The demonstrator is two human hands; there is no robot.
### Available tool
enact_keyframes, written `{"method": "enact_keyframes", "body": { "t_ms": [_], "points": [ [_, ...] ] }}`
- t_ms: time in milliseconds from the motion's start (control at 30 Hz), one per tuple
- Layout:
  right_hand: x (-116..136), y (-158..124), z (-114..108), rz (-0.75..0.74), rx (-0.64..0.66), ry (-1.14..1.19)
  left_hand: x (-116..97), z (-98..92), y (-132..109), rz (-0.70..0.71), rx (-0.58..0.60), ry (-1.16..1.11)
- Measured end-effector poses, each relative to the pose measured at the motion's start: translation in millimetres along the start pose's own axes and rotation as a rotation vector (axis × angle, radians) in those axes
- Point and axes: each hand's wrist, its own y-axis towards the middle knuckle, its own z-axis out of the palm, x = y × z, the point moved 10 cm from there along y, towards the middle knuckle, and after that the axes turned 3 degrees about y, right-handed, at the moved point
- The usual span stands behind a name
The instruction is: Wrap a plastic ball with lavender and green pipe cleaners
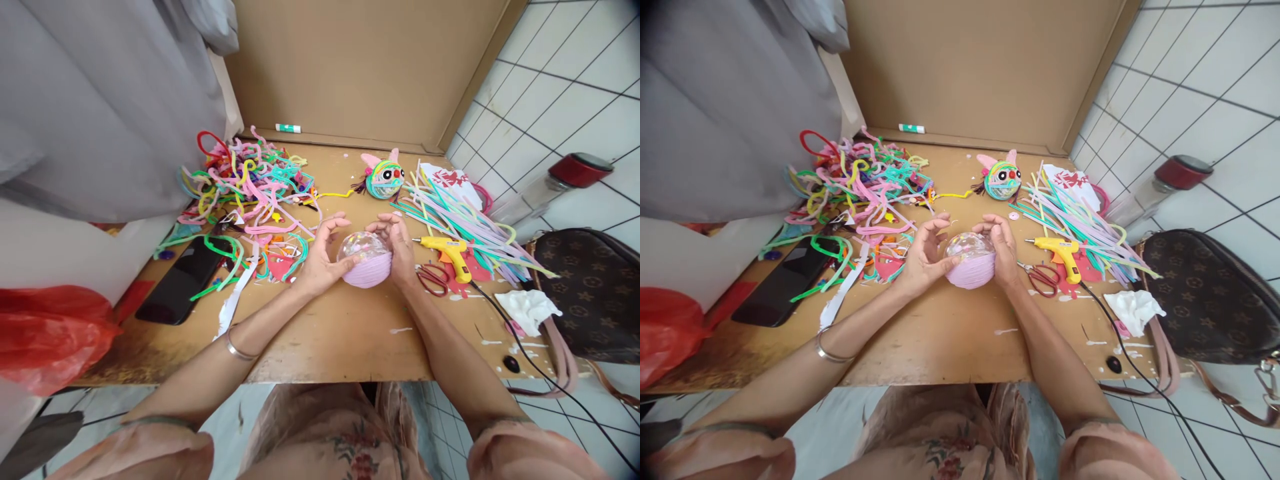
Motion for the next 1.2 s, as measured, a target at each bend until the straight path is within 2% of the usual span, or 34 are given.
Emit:
{"method": "enact_keyframes", "body": {
  "t_ms": [100, 233, 367, 467, 600, 767, 900, 1000, 1100, 1200],
  "points": [
    [5, 0, 0, -0.017, 0.014, -0.004, 16, 1.4, -1, -0.149, 0.043, 0.062],
    [3, 0, 4, 0.028, 0.066, 0.004, 31, 16.9, -6, -0.332, 0.176, -0.080],
    [2, 1, 6, 0.070, 0.077, 0.053, 32, 20.2, -9, -0.386, 0.207, -0.100],
    [7, 5, -4, 0.031, -0.028, 0.042, 25, 10.5, -5, -0.294, 0.136, -0.027],
    [14, 11, -33, -0.038, -0.226, 0.018, 0, -4.3, 1, -0.049, 0.028, 0.283],
    [16, 17, -55, -0.032, -0.310, -0.008, -27, 3.6, -1, 0.308, 0.085, 0.636],
    [25, 17, -52, -0.115, -0.305, -0.011, -29, 10.2, -6, 0.484, 0.120, 0.863],
    [27, 15, -43, -0.151, -0.275, -0.056, -27, 14.9, -9, 0.513, 0.156, 1.001],
    [23, 14, -28, -0.132, -0.163, -0.056, -26, 21.1, -11, 0.491, 0.222, 1.036],
    [19, 9, -7, -0.040, 0.005, -0.016, -32, 28.0, -14, 0.481, 0.272, 0.984]
  ]
}}
